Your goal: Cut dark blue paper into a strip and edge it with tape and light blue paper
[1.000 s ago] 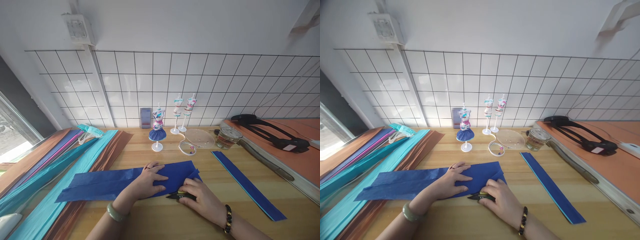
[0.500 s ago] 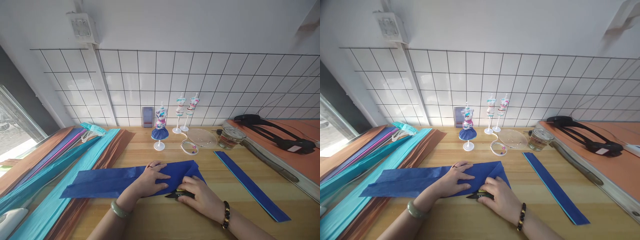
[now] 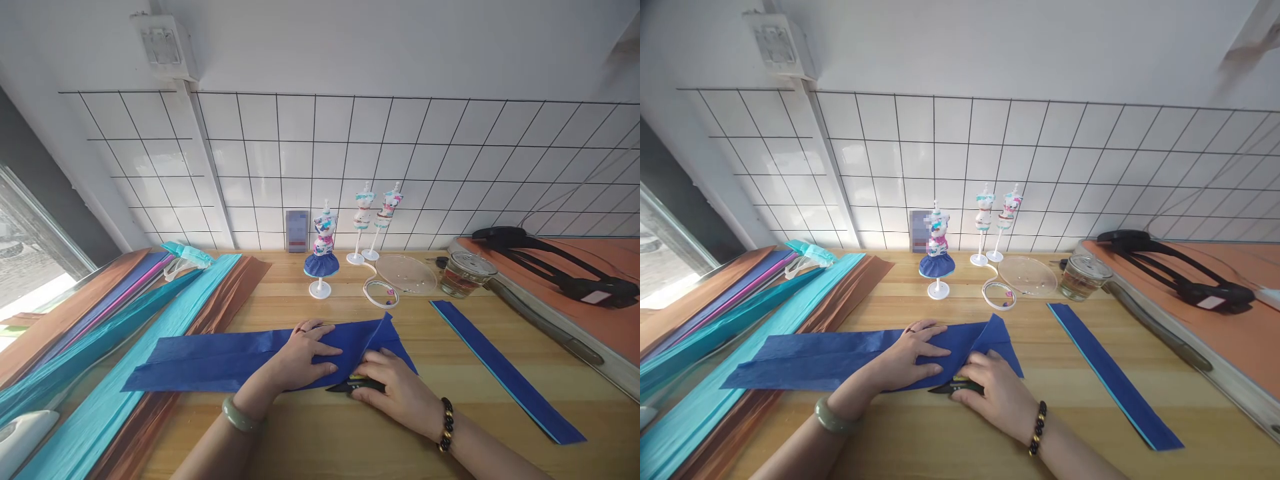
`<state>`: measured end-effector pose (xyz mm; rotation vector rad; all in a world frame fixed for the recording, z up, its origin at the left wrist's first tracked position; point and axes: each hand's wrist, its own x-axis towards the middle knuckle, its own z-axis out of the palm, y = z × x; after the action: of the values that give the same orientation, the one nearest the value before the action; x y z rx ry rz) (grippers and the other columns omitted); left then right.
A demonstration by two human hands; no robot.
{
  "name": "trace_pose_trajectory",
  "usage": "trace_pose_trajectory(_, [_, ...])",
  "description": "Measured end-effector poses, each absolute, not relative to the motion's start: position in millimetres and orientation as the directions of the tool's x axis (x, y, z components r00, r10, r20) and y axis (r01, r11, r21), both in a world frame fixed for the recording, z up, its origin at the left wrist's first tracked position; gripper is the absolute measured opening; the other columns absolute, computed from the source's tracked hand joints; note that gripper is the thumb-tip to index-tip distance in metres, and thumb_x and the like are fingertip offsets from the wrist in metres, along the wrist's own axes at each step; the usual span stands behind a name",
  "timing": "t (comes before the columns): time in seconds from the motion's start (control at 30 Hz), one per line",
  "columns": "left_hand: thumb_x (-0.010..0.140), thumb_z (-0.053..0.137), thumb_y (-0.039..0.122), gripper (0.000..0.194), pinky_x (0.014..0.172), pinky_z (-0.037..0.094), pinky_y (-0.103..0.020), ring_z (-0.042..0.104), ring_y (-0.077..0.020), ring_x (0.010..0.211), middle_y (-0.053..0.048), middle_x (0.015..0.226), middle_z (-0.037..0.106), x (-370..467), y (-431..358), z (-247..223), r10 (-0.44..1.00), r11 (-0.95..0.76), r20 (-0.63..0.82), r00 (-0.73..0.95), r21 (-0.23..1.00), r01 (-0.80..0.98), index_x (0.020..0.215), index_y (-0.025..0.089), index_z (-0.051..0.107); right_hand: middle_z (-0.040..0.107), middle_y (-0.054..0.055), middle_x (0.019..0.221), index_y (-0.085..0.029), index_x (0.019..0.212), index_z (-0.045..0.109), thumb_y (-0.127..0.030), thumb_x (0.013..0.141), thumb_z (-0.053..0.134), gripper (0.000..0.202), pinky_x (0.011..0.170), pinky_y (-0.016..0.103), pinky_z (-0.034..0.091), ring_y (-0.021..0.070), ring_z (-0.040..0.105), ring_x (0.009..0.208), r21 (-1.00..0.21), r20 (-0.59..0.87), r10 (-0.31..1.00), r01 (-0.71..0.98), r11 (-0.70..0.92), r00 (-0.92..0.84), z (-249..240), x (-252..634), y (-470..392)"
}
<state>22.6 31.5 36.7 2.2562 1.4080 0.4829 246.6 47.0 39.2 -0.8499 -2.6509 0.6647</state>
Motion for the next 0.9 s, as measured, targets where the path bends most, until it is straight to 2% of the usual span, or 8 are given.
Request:
trace_pose_trajectory(0.43, [0.075,0.063,0.035,0.033,0.105,0.021,-0.044,0.03,-0.0247,0.128,0.001,0.137,0.043,23.0,32.2,35.1,0.907,-0.384,0.062,0.417,0.531,0.756,0.108,0.037,0.062,0.063,0.001,0.085,-0.023,0.091,0.064,-0.039,0.086,0.053,0.02,0.074,0.03,0.038,0.0157,0.057,0.078,-0.47,0.135,0.615,0.497,0.73,-0.777,34.5,248.8,47.0])
trace_pose_trajectory(0.9, [0.075,0.062,0.036,0.032,0.104,0.022,-0.046,0.03,-0.0265,0.128,0.002,0.136,0.043,22.8,32.1,36.5,0.903,-0.391,0.07,0.423,0.539,0.746,0.107,0.038,0.062,0.062,0.003,0.087,-0.023,0.095,0.064,-0.042,0.086,0.052,0.025,0.073,0.032,0.038,0.0178,0.056,0.079,-0.453,0.157,0.597,0.479,0.752,-0.787,34.8,241.4,43.7])
